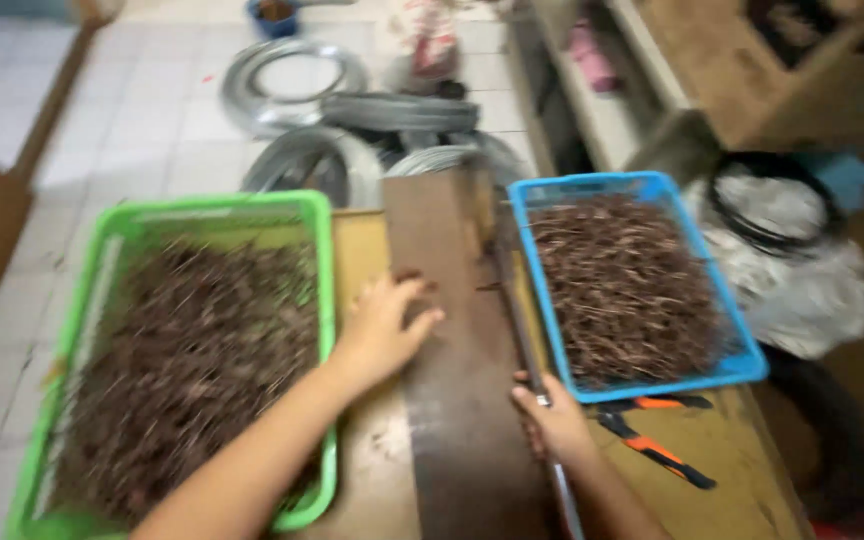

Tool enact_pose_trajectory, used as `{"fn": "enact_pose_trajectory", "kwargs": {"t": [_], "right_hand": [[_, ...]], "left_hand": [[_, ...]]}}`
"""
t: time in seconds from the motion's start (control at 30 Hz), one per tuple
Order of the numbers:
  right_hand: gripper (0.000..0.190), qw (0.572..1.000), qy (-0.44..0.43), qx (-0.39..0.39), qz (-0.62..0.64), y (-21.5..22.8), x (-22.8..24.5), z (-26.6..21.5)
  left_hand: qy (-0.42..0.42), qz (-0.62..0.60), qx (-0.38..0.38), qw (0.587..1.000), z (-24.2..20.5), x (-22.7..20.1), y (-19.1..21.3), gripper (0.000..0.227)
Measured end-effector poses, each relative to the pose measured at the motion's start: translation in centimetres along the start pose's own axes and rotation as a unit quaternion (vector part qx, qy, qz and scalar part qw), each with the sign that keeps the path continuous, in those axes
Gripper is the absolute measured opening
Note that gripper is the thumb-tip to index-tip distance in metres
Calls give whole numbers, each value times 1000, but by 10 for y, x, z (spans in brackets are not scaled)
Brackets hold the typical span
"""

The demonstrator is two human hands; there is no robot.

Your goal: Sorting and processing small metal wire pieces from a green basket into a blue basket using a wooden jig on the floor.

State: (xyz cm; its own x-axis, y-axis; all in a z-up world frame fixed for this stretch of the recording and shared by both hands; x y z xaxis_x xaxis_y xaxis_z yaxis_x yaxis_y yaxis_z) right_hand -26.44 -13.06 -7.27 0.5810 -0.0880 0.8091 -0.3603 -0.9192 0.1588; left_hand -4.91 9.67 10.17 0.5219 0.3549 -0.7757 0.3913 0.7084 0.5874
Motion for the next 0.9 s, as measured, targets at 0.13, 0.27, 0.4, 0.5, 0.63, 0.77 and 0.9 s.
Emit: {"fn": "enact_pose_trajectory", "kwargs": {"t": [0.13,0.27,0.4,0.5,0.63,0.77,0.9], "right_hand": [[41,996,14,-15,-90,0,28,-18],[42,993,13,-32,-110,4,35,-20],[42,990,7,-37,-137,3,45,-26],[43,989,12,-39,-143,1,49,-30],[43,989,16,-41,-141,0,52,-34],[42,988,16,-42,-147,-1,53,-36],[42,989,21,-35,-141,1,52,-33]], "left_hand": [[138,87,-51,985,-22,84,74,46],[189,167,-151,956,-46,180,103,63],[336,147,65,928,-45,161,95,67],[299,216,102,924,-45,176,72,63],[300,218,78,926,-42,185,68,54],[302,165,-4,939,-43,182,86,29],[252,112,31,961,-42,157,105,12]]}}
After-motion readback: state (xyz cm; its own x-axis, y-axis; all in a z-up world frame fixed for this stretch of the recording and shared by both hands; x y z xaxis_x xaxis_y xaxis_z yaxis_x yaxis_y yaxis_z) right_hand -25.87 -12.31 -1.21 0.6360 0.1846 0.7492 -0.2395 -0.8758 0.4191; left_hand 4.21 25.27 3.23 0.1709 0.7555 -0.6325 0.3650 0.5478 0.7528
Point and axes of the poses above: each hand's wrist, its own z-axis towards the middle knuckle, its own y-axis out of the back of the hand, x = y × z, the point moved 6 cm from there along z, towards the middle knuckle, and after that the axes turned 15 degrees about -z, right-handed, at the moved point
